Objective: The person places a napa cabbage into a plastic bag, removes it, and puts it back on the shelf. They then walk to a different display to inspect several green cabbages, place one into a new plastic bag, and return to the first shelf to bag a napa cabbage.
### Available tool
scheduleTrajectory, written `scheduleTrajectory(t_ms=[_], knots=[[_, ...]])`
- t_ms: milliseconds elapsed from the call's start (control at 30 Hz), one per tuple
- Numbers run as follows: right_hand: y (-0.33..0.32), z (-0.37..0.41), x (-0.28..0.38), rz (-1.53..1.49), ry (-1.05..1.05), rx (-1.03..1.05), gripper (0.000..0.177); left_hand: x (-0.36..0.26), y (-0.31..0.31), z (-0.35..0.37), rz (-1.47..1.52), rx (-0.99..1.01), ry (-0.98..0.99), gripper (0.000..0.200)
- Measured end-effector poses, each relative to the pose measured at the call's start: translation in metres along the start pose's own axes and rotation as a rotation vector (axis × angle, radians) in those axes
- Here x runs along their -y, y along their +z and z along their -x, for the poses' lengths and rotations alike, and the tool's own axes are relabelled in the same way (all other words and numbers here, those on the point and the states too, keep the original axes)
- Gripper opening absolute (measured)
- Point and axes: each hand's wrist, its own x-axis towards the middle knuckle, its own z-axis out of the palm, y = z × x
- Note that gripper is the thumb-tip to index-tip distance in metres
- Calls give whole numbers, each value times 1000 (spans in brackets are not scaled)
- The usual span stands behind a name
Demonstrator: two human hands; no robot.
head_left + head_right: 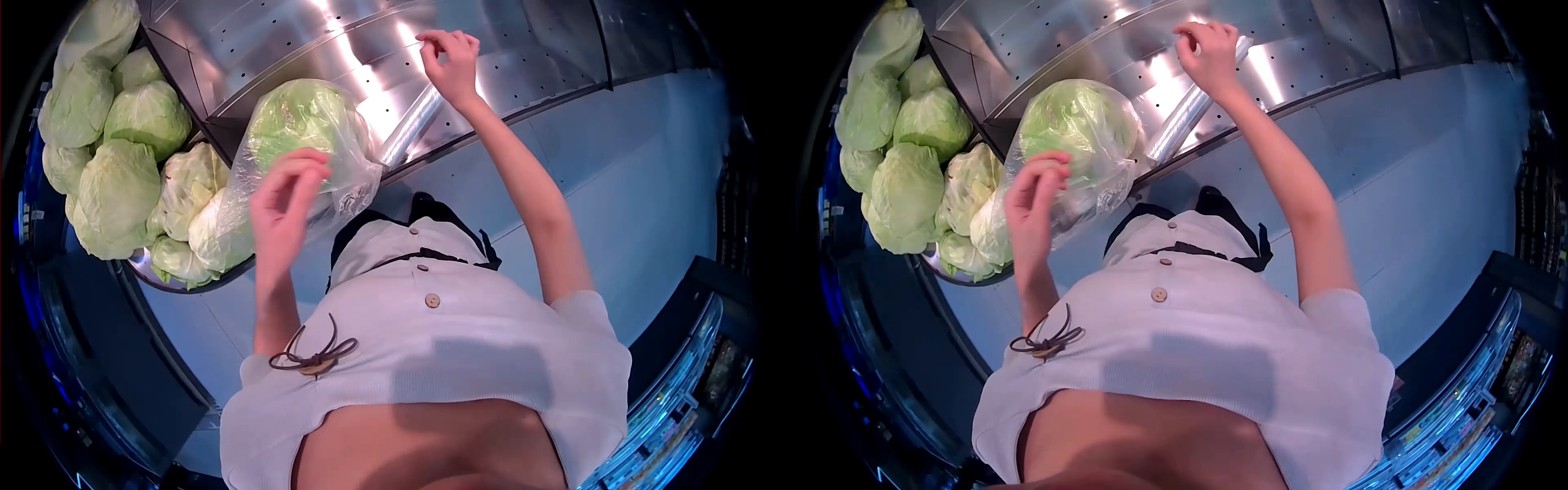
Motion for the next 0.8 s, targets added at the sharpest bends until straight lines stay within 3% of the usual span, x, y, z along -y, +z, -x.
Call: scheduleTrajectory(t_ms=[100,133,200,233,300,400,500,600,633,733,800], knots=[[16,-8,5,-198,-268,274,15,9,-36,35,-235,-716,25,10],[19,-7,12,-264,-347,353,17,20,-48,51,-295,-884,-55,21],[12,-3,33,-379,-375,630,44,34,-57,82,-638,-1061,-267,52],[10,0,37,-399,-420,771,67,45,-56,96,-551,-1085,-395,61],[3,4,54,-268,-440,971,94,69,-50,115,-354,-1121,-622,80],[2,13,72,-358,-311,1020,102,82,-36,118,191,-930,-786,88],[11,7,99,-487,-375,945,95,91,-23,102,431,-895,-689,73],[21,-3,121,-506,-472,1016,77,107,-22,93,537,-917,-542,49],[25,-4,130,-555,-463,974,49,113,-22,92,557,-920,-492,41],[40,-2,128,-596,-630,955,29,127,-16,86,564,-951,-421,24],[43,0,131,-775,-503,917,18,138,-9,85,628,-994,-363,14]])
